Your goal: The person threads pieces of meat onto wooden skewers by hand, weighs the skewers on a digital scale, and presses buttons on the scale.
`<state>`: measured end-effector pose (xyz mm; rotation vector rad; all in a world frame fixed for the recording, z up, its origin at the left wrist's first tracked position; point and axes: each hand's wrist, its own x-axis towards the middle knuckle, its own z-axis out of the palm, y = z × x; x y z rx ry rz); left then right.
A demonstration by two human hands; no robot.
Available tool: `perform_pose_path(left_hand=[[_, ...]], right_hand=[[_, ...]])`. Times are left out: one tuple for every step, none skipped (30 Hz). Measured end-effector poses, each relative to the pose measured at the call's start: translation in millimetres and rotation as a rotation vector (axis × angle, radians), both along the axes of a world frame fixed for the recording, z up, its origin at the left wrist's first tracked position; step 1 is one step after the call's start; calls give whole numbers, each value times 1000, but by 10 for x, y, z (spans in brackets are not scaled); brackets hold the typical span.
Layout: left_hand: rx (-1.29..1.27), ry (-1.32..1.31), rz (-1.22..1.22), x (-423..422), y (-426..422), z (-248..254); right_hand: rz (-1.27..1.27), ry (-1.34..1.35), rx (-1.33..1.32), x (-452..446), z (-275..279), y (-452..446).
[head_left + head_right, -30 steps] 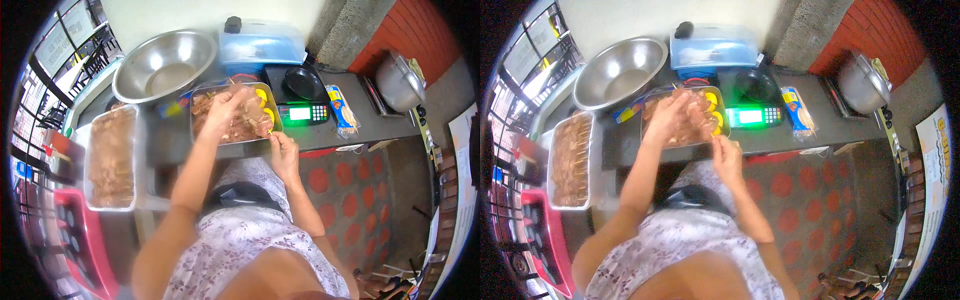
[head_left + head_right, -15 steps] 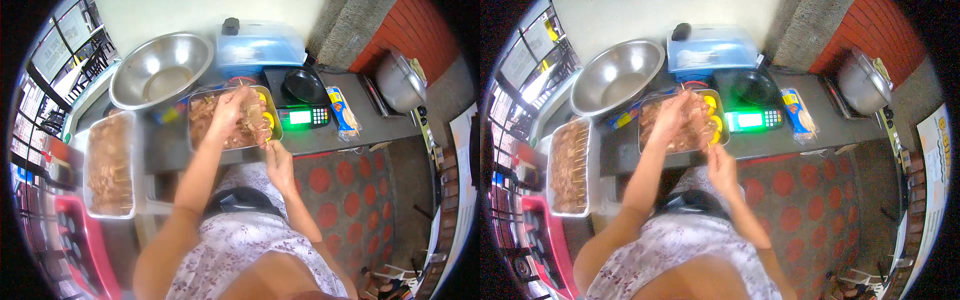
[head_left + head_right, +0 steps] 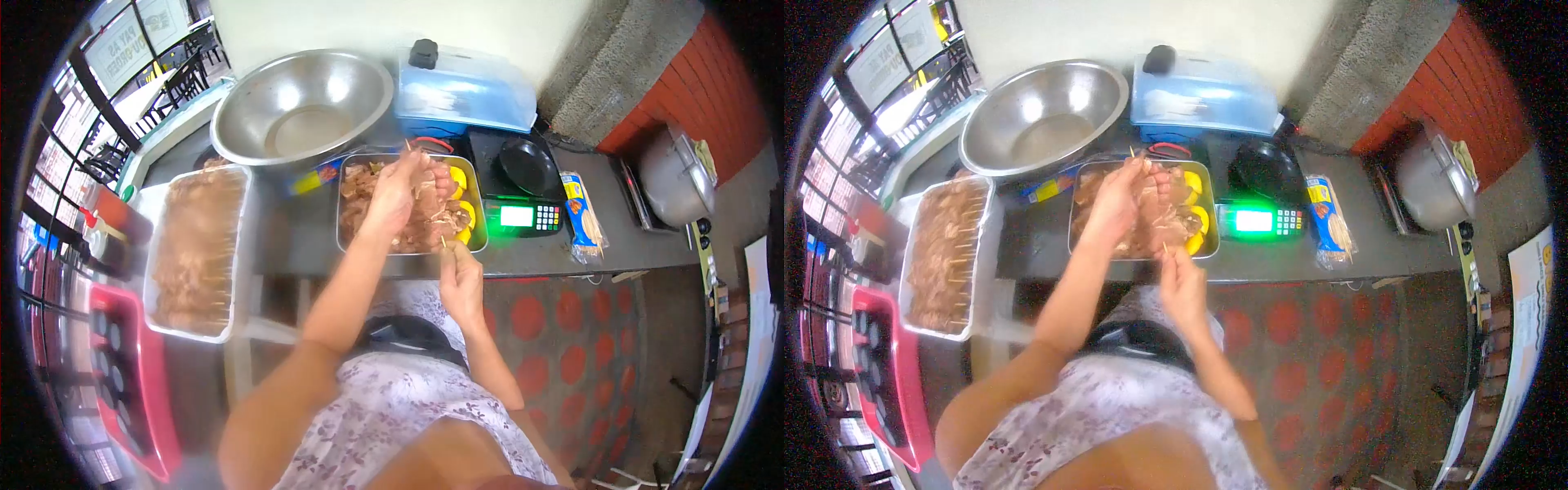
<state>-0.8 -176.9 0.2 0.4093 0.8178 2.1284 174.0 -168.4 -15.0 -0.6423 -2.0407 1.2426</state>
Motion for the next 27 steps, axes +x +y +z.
perform_pose_path(left_hand=[[0, -1, 13, 3, -2, 1], [-41, -28, 44, 17, 3, 1], [-83, -56, 74, 35, 0, 9], [-84, -58, 85, 46, 1, -7], [-91, -84, 87, 58, 10, -31], [-96, -107, 86, 67, 19, -29], [-131, -96, 111, 77, 34, -21], [-131, -96, 110, 71, 31, -23], [-132, -74, 108, 62, 30, -24], [-135, -53, 104, 56, 30, -26], [-140, -54, 99, 50, 36, -27], [-134, -58, 83, 43, 44, -25], [-126, -62, 68, 40, 45, -27], [-127, -61, 66, 35, 39, -30], [-97, -16, 21, 28, 33, -29], [-65, 28, -25, 24, 36, -25], [-62, 30, -31, 25, 33, -18], [-59, -18, -98, 38, 14, 5], [-57, -65, -163, 57, -4, 18], [-57, -60, -169, 101, -40, 13], [-80, -57, -165, 156, -86, 5], [-102, -53, -160, 172, -99, 14], [-101, -48, -162, 158, -89, 29], [-52, -44, -198, 148, -92, 32], [-7, -43, -231, 139, -111, 23], [37, -46, -262, 130, -137, 9], [95, -54, -256, 89, -145, 1]], right_hand=[[-2, 11, -3, -19, 18, -33], [11, 10, -3, -27, -8, -40], [2, -3, 58, -31, -52, -41], [-9, -15, 119, -35, -89, -42], [0, -17, 118, -36, -117, -40], [1, -7, 143, -42, -138, -34], [-3, 2, 168, -46, -147, -31], [-3, 3, 167, -44, -132, -38], [-5, -5, 148, -37, -102, -49], [-8, -14, 128, -29, -88, -57], [-13, -16, 123, -29, -102, -51], [-1, 18, 121, -40, -129, -30], [12, 52, 120, -48, -160, -10], [9, 53, 120, -55, -199, 14], [26, 100, 69, -62, -230, 44], [42, 146, 20, -61, -233, 77], [36, 147, 23, -46, -210, 107], [13, 95, 12, -32, -135, 118], [-9, 44, -1, -27, -89, 139], [-15, 48, 0, -40, -98, 180], [-94, 52, 214, -68, -116, 236], [-174, 56, 429, -99, -106, 290], [-177, 61, 430, -115, -79, 334], [-201, -1, 577, -126, -31, 359], [-221, -67, 721, -134, -4, 361], [-215, -70, 714, -142, 3, 354], [-187, -92, 664, -151, 6, 346]])
